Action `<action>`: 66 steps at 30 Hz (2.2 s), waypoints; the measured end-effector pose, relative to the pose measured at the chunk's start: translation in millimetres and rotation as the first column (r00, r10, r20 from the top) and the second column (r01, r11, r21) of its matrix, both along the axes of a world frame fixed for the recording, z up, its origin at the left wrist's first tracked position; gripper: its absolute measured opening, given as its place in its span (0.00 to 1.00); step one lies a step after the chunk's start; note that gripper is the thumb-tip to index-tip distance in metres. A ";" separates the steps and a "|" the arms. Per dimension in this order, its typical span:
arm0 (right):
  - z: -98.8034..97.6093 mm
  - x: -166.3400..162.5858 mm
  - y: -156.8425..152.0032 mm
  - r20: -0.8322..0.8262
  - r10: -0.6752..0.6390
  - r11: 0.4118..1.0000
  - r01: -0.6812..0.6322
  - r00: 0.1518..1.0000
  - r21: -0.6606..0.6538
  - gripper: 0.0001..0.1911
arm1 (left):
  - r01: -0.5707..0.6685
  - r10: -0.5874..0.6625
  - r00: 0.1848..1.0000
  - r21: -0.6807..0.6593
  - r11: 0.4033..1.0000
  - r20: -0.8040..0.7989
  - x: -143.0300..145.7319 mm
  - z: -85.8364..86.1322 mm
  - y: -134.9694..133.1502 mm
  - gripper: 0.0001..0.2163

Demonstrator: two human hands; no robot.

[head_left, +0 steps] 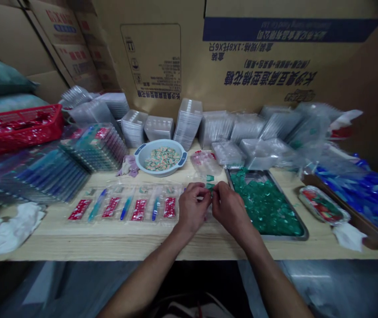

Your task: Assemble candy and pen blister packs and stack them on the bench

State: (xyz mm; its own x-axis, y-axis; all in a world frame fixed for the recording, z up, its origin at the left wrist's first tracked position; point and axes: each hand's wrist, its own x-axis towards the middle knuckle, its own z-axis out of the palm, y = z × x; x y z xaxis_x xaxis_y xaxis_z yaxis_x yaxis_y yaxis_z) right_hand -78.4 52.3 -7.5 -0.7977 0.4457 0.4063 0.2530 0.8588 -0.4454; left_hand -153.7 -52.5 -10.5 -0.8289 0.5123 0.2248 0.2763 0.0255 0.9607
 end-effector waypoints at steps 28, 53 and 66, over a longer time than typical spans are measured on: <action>0.8 16.1 31.5 -0.033 -0.126 0.970 0.130 0.991 0.205 0.07 | 0.046 -0.087 0.882 0.098 0.994 0.464 0.3 13.0 -3.9 0.21; -8.9 2.3 6.1 -0.083 -0.168 0.921 0.186 0.982 0.342 0.08 | 0.044 -0.064 0.973 0.094 0.995 0.223 19.8 -1.0 3.2 0.26; -16.9 7.7 -7.3 -0.288 -0.058 0.989 0.095 0.956 0.115 0.07 | 0.016 -0.065 0.954 0.165 0.986 0.293 18.0 -6.3 3.0 0.26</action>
